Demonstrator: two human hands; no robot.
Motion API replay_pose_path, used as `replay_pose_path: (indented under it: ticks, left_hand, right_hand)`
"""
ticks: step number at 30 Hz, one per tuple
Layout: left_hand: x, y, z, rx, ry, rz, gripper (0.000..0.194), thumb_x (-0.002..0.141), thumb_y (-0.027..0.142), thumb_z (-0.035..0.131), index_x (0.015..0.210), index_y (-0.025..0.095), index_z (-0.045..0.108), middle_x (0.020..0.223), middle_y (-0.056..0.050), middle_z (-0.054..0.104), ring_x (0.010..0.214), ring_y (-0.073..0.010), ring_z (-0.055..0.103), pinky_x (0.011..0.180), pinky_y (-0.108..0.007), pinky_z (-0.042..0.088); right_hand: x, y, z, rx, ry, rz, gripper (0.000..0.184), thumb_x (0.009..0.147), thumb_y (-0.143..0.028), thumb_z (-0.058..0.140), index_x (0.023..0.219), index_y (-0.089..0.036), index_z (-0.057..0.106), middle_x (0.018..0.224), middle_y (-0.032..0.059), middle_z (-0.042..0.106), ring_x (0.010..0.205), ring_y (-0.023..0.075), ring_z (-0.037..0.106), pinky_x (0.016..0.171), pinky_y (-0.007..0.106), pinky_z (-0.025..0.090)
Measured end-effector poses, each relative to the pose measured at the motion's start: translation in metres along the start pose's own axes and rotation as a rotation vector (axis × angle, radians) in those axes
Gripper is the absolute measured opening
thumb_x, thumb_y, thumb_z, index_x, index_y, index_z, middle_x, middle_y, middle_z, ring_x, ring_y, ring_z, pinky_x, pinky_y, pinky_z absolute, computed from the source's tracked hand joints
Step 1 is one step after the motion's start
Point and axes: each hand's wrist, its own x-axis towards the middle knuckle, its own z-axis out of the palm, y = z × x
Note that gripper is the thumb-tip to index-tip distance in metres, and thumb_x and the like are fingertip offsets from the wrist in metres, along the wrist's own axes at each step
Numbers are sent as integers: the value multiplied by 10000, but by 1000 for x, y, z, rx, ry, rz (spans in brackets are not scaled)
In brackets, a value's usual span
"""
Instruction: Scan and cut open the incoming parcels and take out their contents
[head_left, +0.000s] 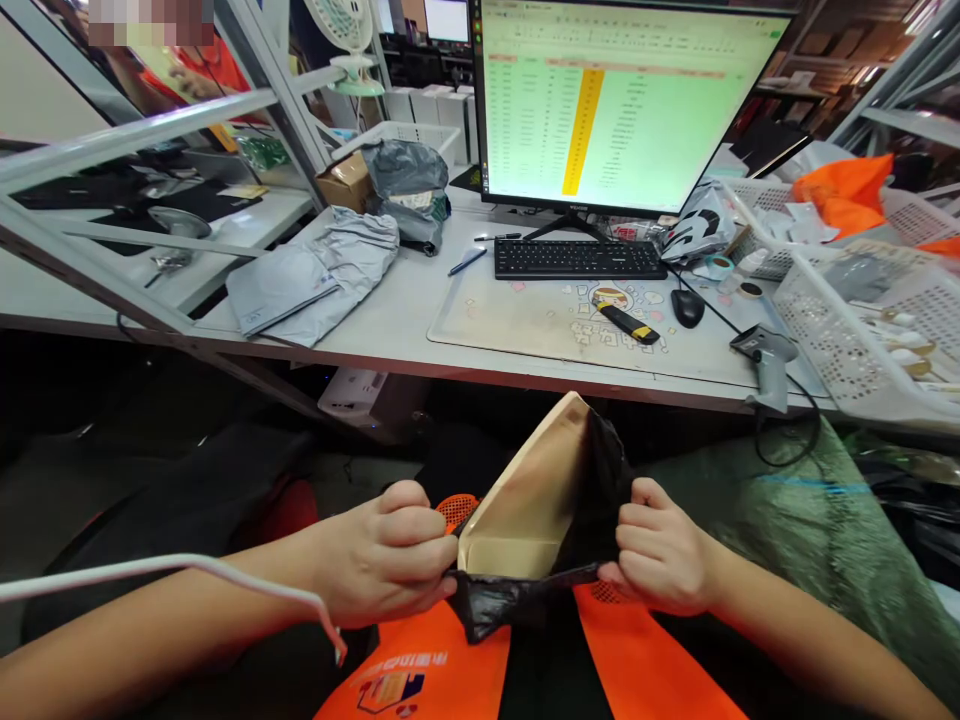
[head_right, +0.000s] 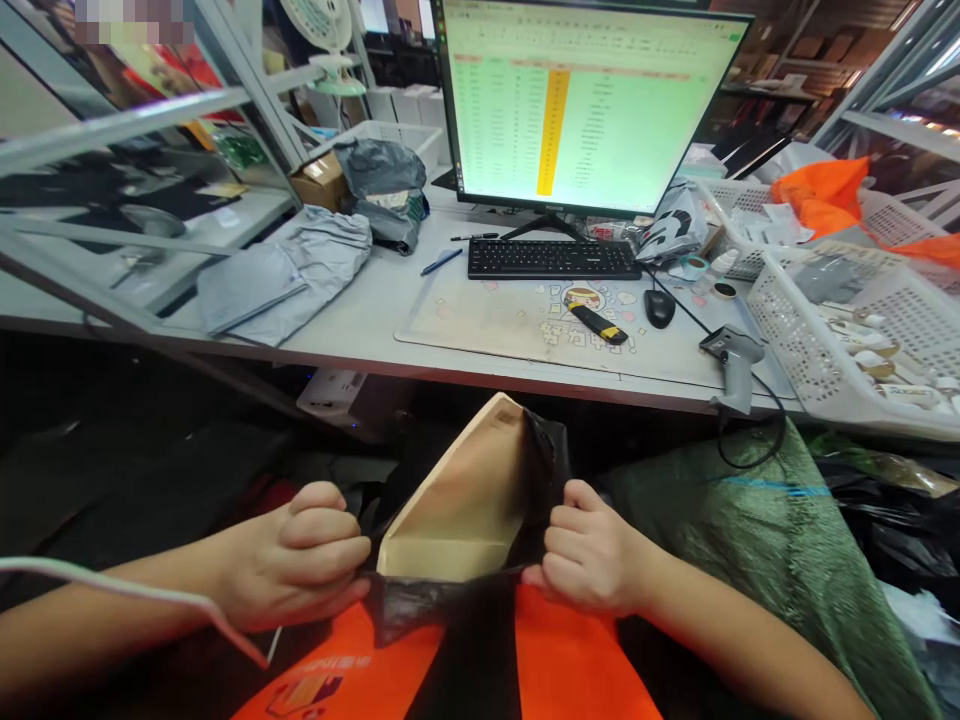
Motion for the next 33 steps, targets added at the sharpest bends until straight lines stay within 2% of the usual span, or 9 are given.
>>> replay_pose_path:
  ticks: [3, 5, 10, 14, 18, 24, 28, 31, 33]
  left_hand:
    - [-21, -10, -19, 56, 60, -147, 212, 864, -10, 586, 773, 182, 601, 822, 2, 610, 833, -138, 521, 759, -318, 432]
    - [-30, -18, -12, 17, 130, -316, 238, 843, -30, 586, 726, 174, 549, 818, -23, 564, 845, -146, 521, 779, -310, 453]
    - [-7, -27, 90, -565, -108, -551, 203, 952, 173, 509, 758, 152, 566, 1067, -91, 622, 963, -154, 608, 873, -275, 503]
    - [26, -25, 149, -1053, 137, -996, 449, 980, 537, 414, 956, 134, 610, 1077, -122, 599, 1005, -217, 600, 890, -341, 503]
    - [31, -20, 135, -1304, 86, -1133, 838, 758, 842, 600, 1166, 111, 572, 1035, -96, 616, 938, -215, 581, 822, -308, 478]
    - [20, -15, 115, -956, -38, -1197, 621, 809, 736, 646, 935, 135, 553, 889, -21, 589, 810, -151, 493, 693, -243, 383]
    - [15, -27, 121, -802, 24, -1100, 515, 976, 616, 449, 783, 142, 507, 748, 0, 505, 700, -114, 431, 642, -242, 350]
    - [16, -37, 114, -767, -33, -883, 506, 994, 593, 421, 766, 146, 495, 712, 9, 476, 643, -100, 418, 601, -239, 327]
    - [19, -42, 106, -774, -50, -779, 513, 1007, 590, 394, 778, 145, 504, 714, 4, 485, 635, -99, 427, 599, -238, 336]
  right_hand:
    - [-38, 18, -13, -79, 38, 190, 393, 956, -44, 554, 635, -165, 363, 601, -30, 315, 614, 132, 266, 702, 351, 271]
    - [-54, 28, -18, -104, 91, 315, 391, 914, 28, 568, 658, -163, 343, 601, -44, 299, 603, 120, 255, 694, 342, 262]
    - [-37, 20, -4, 69, 113, 248, 415, 866, 40, 584, 657, -160, 286, 591, -52, 277, 600, 116, 236, 672, 334, 225]
    - [-8, 7, 16, 80, 209, 235, 420, 882, 10, 572, 635, -162, 279, 574, -53, 275, 581, 115, 226, 664, 336, 223]
    - [8, 5, 41, -102, 301, 341, 448, 909, -18, 606, 616, -156, 297, 567, -50, 311, 580, 110, 237, 666, 341, 214]
    - [25, 3, 74, -115, 295, 391, 426, 978, -96, 558, 618, -158, 339, 568, -37, 369, 578, 108, 297, 680, 338, 216]
    - [29, 15, 60, 51, 196, 459, 315, 1047, -295, 464, 760, -166, 472, 674, -3, 488, 645, 137, 426, 756, 343, 284]
    - [31, 34, 35, -77, 120, 501, 342, 1070, -444, 479, 1032, -126, 600, 838, 62, 613, 760, 178, 512, 826, 378, 284]
    - [33, 43, 22, -153, -24, 437, 416, 1062, -512, 502, 952, -131, 627, 792, 59, 607, 746, 181, 504, 815, 381, 270]
